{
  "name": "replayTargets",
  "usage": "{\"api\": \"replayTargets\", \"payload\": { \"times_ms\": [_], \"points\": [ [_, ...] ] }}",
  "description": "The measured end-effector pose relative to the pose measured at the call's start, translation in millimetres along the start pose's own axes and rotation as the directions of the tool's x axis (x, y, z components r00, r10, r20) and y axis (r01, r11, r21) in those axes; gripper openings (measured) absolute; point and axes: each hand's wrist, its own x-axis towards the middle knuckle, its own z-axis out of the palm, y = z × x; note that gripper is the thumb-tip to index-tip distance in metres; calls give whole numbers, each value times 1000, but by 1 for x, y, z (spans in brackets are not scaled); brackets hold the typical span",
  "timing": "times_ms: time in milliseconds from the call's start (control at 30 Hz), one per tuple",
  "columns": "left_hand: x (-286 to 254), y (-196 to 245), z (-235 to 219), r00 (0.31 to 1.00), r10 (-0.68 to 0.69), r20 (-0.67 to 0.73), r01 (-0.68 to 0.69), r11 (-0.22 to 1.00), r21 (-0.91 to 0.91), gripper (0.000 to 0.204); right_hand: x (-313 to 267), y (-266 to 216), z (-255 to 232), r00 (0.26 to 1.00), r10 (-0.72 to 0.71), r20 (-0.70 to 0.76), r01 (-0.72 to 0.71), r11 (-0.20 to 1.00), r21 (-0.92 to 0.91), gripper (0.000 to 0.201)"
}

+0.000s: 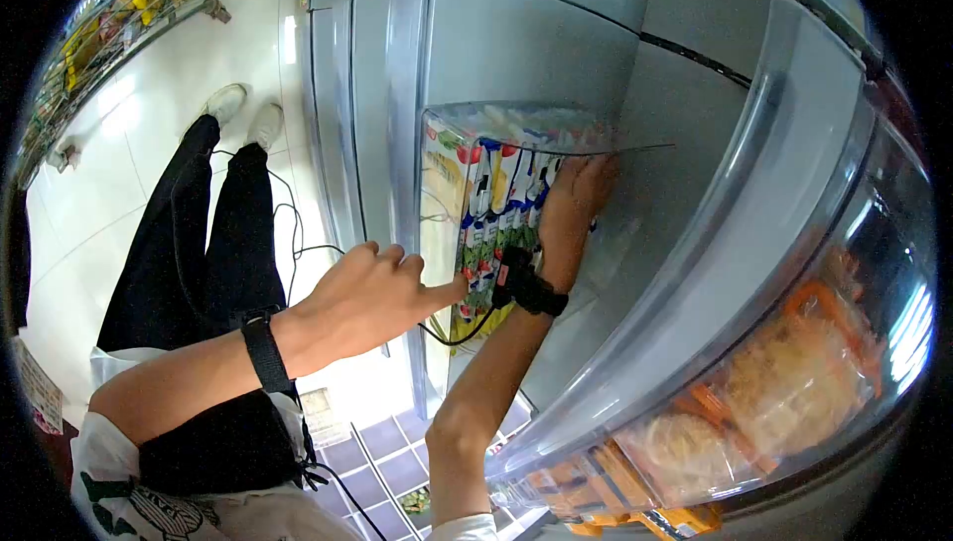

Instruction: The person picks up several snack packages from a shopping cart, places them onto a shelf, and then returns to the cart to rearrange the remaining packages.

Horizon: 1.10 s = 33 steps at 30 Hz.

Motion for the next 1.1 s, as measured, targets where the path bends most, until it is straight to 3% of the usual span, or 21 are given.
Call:
{"api": "replayTargets", "payload": {
  "times_ms": [67, 133, 167, 200, 233, 267, 300, 367, 400, 433, 500, 567, 767, 833, 867, 1100],
  "points": [
    [2, 0, 1, 1000, 5, 7, -5, 1000, -4, 49, -3, -3, -2, 998, 33, 47, -31, 999, -40, 71],
    [1, 1, 1, 1000, -11, -26, 12, 999, 37, 51, -9, -3, -4, 970, 244, -24, -244, 969, -25, 67],
    [1, 1, 2, 999, -30, 23, 30, 999, 17, 51, -12, -1, -14, 969, 244, -29, -245, 968, -46, 67],
    [1, 1, 5, 999, -24, 36, 23, 1000, 20, 51, -15, -3, -27, 955, 266, -131, -226, 940, 257, 60],
    [2, -2, 6, 998, -24, 52, 22, 999, 40, 51, -14, -5, -31, 925, 309, -220, -145, 824, 548, 54],
    [3, -4, 7, 998, -26, 51, 23, 998, 59, 51, -6, 21, -36, 833, 459, -308, -233, 797, 557, 56],
    [3, -4, 8, 999, -17, 32, 15, 998, 62, 52, 2, 33, -35, 832, 465, -304, -230, 787, 572, 56],
    [3, -1, 10, 1000, -11, 27, 9, 998, 61, 53, 19, 61, -30, 917, 354, -183, -255, 874, 415, 52],
    [4, 0, 9, 998, -26, 49, 24, 999, 48, 52, 28, 106, -20, 959, -69, -273, 56, 997, -56, 45],
    [5, 1, 9, 997, -40, 73, 37, 999, 37, 52, 36, 89, -19, 960, -57, -275, 46, 998, -47, 45],
    [5, 0, 10, 997, -34, 64, 31, 999, 45, 50, 52, 57, -31, 998, -63, 20, 66, 944, -323, 42],
    [7, -2, 13, 1000, -21, 22, 20, 997, 70, 48, 59, 51, -27, 999, -37, 22, 42, 953, -301, 43],
    [13, -2, 16, 978, -75, 193, 52, 992, 119, 44, 64, 45, -24, 998, 1, -56, -10, 987, -161, 48],
    [17, -1, 18, 997, -30, 73, 15, 982, 189, 45, 68, 41, -27, 999, 11, -52, -18, 991, -132, 49],
    [17, -1, 21, 986, -46, 162, 5, 970, 243, 44, 68, 40, -28, 999, 20, -46, -25, 993, -117, 50],
    [19, -3, 29, 989, -52, 137, 12, 960, 281, 44, 38, -5, -26, 987, 115, -108, -109, 992, 65, 55]
  ]
}}
